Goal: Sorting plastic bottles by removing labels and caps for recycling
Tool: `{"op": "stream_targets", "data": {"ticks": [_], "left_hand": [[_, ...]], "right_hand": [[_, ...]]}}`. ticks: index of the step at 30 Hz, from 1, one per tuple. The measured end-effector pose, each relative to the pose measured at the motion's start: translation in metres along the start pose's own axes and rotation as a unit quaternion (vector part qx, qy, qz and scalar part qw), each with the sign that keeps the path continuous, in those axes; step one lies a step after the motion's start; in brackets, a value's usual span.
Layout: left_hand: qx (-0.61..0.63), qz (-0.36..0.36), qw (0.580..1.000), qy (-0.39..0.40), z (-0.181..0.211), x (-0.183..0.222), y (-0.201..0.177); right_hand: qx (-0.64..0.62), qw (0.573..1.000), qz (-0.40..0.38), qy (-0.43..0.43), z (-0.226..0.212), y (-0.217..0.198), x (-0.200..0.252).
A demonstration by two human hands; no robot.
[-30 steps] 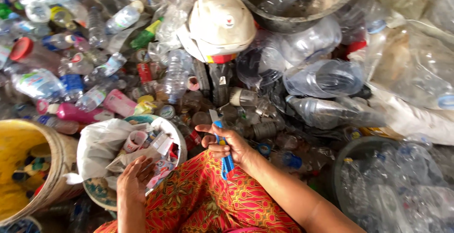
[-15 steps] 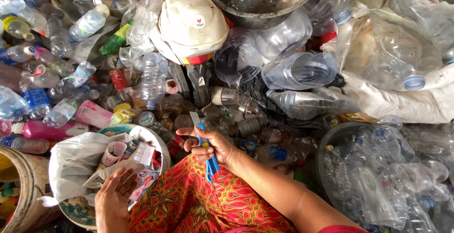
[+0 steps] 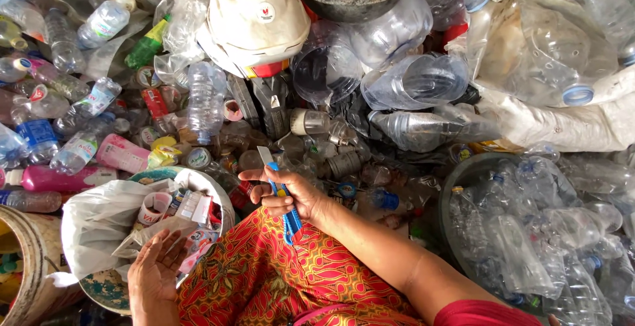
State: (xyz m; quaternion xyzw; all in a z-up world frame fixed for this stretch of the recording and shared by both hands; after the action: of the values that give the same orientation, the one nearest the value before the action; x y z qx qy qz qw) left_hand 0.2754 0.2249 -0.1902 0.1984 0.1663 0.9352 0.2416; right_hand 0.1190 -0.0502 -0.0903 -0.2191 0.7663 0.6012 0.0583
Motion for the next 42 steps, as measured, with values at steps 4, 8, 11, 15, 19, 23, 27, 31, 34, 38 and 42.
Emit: {"op": "stream_targets", "data": {"ticks": [4,8,11,15,19,23,27,31,34,38,42], "left_hand": [[-0.005,0.011,1.0,-0.005,0.003,0.002,0.004],[-0.006,0.002,1.0,-0.007,0.005,0.004,0.009],[-0.003,0.004,1.0,-0.002,0.007,0.005,0.01],[-0.002,0.003,1.0,0.0,0.006,0.005,0.009],[-0.001,0.002,1.0,-0.007,0.002,0.001,0.005],[-0.001,0.001,1.0,0.0,-0.002,-0.005,-0.002],[-0.005,-0.001,1.0,-0.006,-0.005,-0.007,-0.005],[-0.002,-0.007,1.0,-0.003,-0.007,-0.009,-0.008],[0.0,-0.006,1.0,0.0,-0.01,-0.013,-0.013],[0.02,-0.014,1.0,0.0,-0.021,-0.022,-0.026],[0.036,0.012,0.999,0.002,-0.017,-0.018,-0.015]], "right_hand": [[0.002,1.0,0.003,0.001,-0.001,0.0,0.0],[-0.001,1.0,-0.001,0.0,-0.001,0.001,0.001],[-0.005,1.0,-0.002,-0.002,-0.001,0.001,0.001],[-0.003,1.0,0.005,-0.005,-0.001,0.0,0.002],[-0.001,1.0,0.006,-0.007,-0.001,0.002,0.002],[0.002,1.0,-0.003,-0.01,-0.002,0.003,0.002],[-0.004,1.0,-0.006,-0.01,-0.001,0.005,0.003],[0.005,1.0,0.001,-0.015,-0.003,0.003,0.004],[-0.011,0.999,-0.026,-0.018,-0.003,0.008,0.004],[-0.009,1.0,-0.023,-0.014,-0.003,0.011,0.004],[-0.029,0.998,-0.053,-0.004,-0.003,0.006,0.004]]}}
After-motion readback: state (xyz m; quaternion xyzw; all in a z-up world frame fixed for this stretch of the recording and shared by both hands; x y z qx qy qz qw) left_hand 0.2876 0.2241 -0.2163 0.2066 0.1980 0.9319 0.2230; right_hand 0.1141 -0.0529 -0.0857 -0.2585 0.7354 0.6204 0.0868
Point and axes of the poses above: each hand's wrist, its own x-axis away from the middle knuckle, its own y-axis out of the palm, z = x × y, the point moved 7 cm from there along -x, towards the middle knuckle, and after that the axes turned 14 degrees about -z, right-handed, at the moved point
